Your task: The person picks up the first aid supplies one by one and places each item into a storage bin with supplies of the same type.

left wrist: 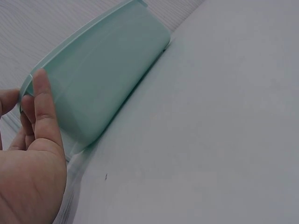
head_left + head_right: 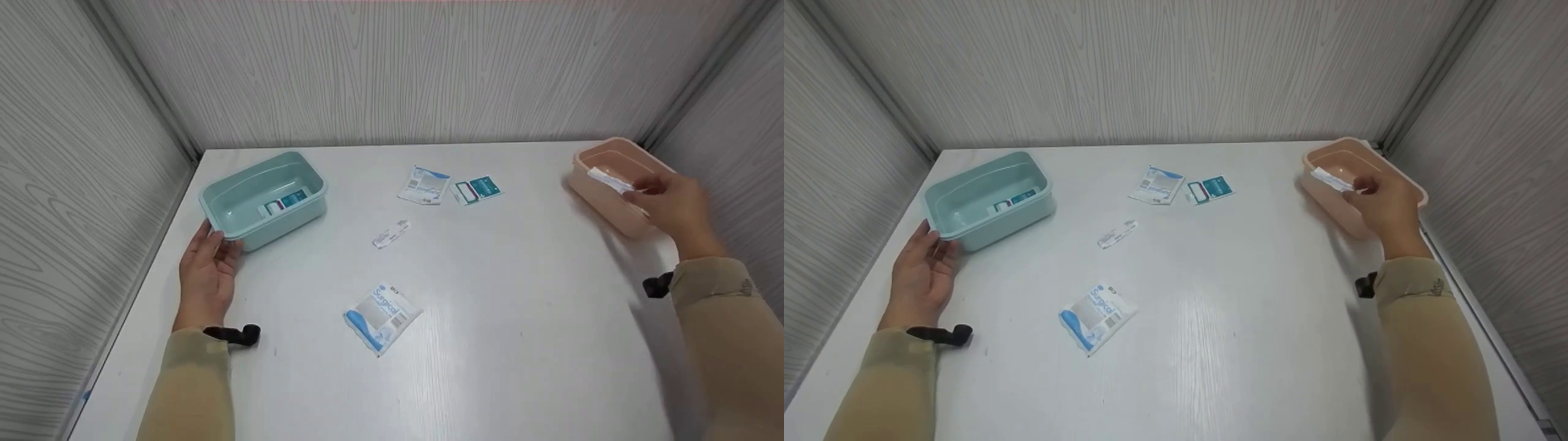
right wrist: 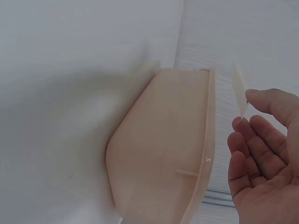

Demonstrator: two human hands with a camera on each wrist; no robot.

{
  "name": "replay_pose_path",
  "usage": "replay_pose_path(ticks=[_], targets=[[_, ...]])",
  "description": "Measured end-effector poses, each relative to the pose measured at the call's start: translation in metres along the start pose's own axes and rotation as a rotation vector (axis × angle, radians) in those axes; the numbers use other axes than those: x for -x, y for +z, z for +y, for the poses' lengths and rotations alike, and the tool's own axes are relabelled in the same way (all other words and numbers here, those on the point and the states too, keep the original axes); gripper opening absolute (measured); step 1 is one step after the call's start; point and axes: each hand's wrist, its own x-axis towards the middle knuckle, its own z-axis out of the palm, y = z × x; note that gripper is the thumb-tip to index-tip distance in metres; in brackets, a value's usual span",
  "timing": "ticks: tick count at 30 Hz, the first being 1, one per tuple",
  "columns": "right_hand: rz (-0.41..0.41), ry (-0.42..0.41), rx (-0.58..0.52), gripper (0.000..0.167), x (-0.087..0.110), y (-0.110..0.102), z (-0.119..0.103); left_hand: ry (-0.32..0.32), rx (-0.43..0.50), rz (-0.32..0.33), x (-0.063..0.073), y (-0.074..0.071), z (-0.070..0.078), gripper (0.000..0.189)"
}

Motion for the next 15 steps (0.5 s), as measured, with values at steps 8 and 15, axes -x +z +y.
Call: replay_pose_path(ticks=[8, 15], targets=[[0.026, 0.109, 0.009, 0.051, -0.005, -0.009, 0.014, -0.009, 0.017, 0.007, 0.001, 0.0, 0.002, 0.075], [0.021, 0.157, 0.019, 0.069, -0.006, -0.01, 0.013, -0.015, 0.016, 0.006, 0.001, 0.0, 0.001, 0.078]])
